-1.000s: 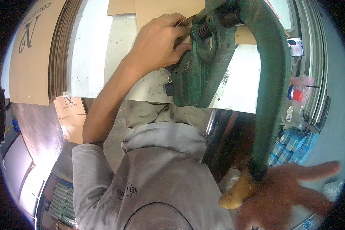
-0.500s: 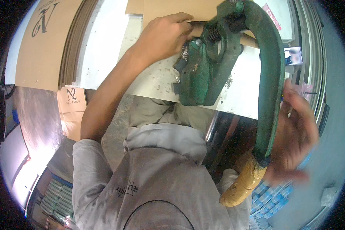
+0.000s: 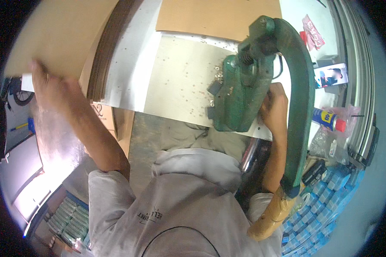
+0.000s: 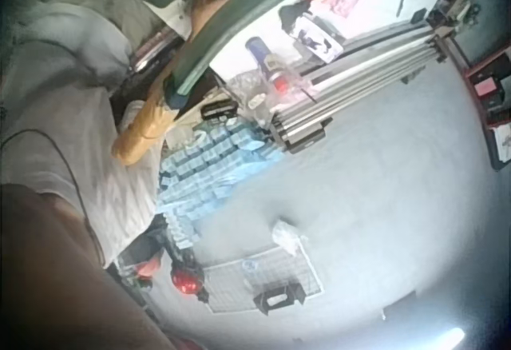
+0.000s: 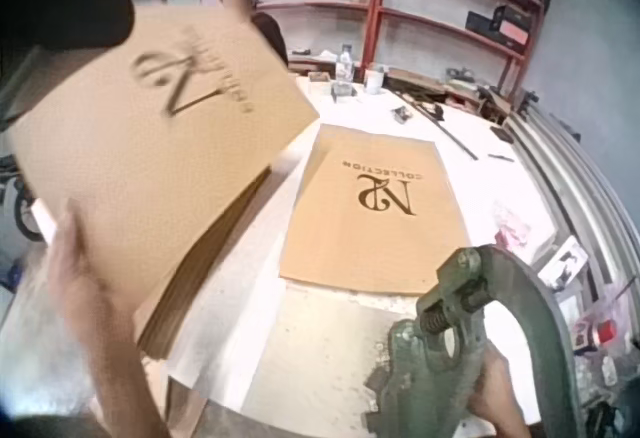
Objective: The person uses a green manual hole punch to create holes in individual sheets of brown cardboard. They repeatedly pick up a sheet, align it under the punch, press the handle to punch, and place the sheet aside. The process is repeated for multiple sheets throughout the clip.
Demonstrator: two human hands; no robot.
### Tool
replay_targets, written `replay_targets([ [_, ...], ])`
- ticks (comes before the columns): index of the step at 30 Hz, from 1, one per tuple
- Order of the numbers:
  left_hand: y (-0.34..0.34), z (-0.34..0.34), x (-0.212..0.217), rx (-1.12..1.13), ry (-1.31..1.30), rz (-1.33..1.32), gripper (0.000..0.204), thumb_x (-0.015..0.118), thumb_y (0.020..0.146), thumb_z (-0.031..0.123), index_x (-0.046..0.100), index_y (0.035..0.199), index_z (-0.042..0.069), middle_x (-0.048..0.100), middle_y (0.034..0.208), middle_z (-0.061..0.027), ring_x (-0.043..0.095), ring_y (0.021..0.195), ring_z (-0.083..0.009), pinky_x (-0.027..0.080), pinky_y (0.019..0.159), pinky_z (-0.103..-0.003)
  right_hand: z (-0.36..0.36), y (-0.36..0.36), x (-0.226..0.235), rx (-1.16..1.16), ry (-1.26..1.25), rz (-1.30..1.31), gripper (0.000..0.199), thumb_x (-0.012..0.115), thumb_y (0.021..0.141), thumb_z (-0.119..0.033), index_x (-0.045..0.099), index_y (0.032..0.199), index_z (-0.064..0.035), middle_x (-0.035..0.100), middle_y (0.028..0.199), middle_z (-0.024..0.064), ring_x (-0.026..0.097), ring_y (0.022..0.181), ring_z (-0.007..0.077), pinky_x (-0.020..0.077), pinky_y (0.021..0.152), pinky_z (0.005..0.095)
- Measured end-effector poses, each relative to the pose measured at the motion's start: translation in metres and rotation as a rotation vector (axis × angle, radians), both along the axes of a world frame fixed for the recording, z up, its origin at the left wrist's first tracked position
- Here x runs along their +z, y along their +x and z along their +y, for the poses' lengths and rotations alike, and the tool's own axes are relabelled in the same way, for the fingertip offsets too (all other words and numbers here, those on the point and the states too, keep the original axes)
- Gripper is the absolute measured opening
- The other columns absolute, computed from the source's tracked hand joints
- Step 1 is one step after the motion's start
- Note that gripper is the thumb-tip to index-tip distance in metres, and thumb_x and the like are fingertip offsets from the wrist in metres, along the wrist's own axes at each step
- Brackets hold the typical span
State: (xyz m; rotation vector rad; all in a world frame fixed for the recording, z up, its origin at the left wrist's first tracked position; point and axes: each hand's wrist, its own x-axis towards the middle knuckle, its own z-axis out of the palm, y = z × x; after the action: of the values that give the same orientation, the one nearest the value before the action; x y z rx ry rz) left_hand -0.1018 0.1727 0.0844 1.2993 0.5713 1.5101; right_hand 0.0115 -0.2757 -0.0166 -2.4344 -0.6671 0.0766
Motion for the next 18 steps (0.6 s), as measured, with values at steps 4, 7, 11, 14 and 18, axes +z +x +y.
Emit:
replay_targets([
  [4,-0.075,0.034,-0.020,-0.067,-0.344,-0.073,0.014,0.065,0.100,0.009,0.067,0.102,-0.005,0.072,0.097,-0.0130,0.073,0.086,-0.0227,0.063,0.074,-0.038,-0.006,0.001,-0.008,0.013,0.029,0.003,0.044,0.051,0.073,0.006,0.057,0.117,0.0041,0.059,0.102,0.0253,0.059,0.093,0.0439,0.0492,0.088,0.0429],
  [7,-0.097,0.030,-0.037,-0.039,-0.437,0.112,0.006,0.069,0.097,0.004,0.067,0.095,-0.001,0.069,0.084,-0.0063,0.069,0.073,-0.0133,0.055,0.063,-0.025,-0.012,0.004,-0.011,-0.085,0.086,0.154,0.042,0.056,0.086,-0.002,0.059,0.128,0.0046,0.069,0.116,0.0221,0.067,0.107,0.0326,0.0504,0.098,0.0403],
  [11,-0.130,0.046,-0.066,-0.294,-0.456,0.181,0.013,0.065,0.097,0.001,0.067,0.108,-0.005,0.073,0.101,-0.0131,0.072,0.097,-0.0204,0.060,0.089,-0.034,-0.025,0.012,-0.018,-0.068,0.385,0.306,0.040,0.066,0.097,-0.014,0.060,0.131,0.0056,0.069,0.122,0.0139,0.064,0.113,0.0235,0.0495,0.101,0.0374],
  [14,-0.126,0.037,-0.059,-0.310,-0.429,0.247,0.018,0.067,0.095,-0.002,0.065,0.113,-0.007,0.074,0.101,-0.0139,0.074,0.092,-0.0179,0.062,0.084,-0.032,-0.026,0.010,-0.015,-0.076,0.376,0.353,0.036,0.065,0.097,-0.010,0.061,0.129,0.0066,0.069,0.119,0.0138,0.065,0.108,0.0210,0.0501,0.099,0.0366],
  [18,-0.132,0.034,-0.053,-0.298,-0.444,0.239,0.018,0.068,0.095,-0.002,0.065,0.112,-0.007,0.074,0.098,-0.0135,0.073,0.086,-0.0164,0.061,0.078,-0.029,-0.027,0.018,-0.016,-0.032,0.409,0.433,0.029,0.064,0.097,-0.007,0.064,0.124,0.0049,0.071,0.110,0.0109,0.066,0.100,0.0192,0.0507,0.095,0.0345],
])
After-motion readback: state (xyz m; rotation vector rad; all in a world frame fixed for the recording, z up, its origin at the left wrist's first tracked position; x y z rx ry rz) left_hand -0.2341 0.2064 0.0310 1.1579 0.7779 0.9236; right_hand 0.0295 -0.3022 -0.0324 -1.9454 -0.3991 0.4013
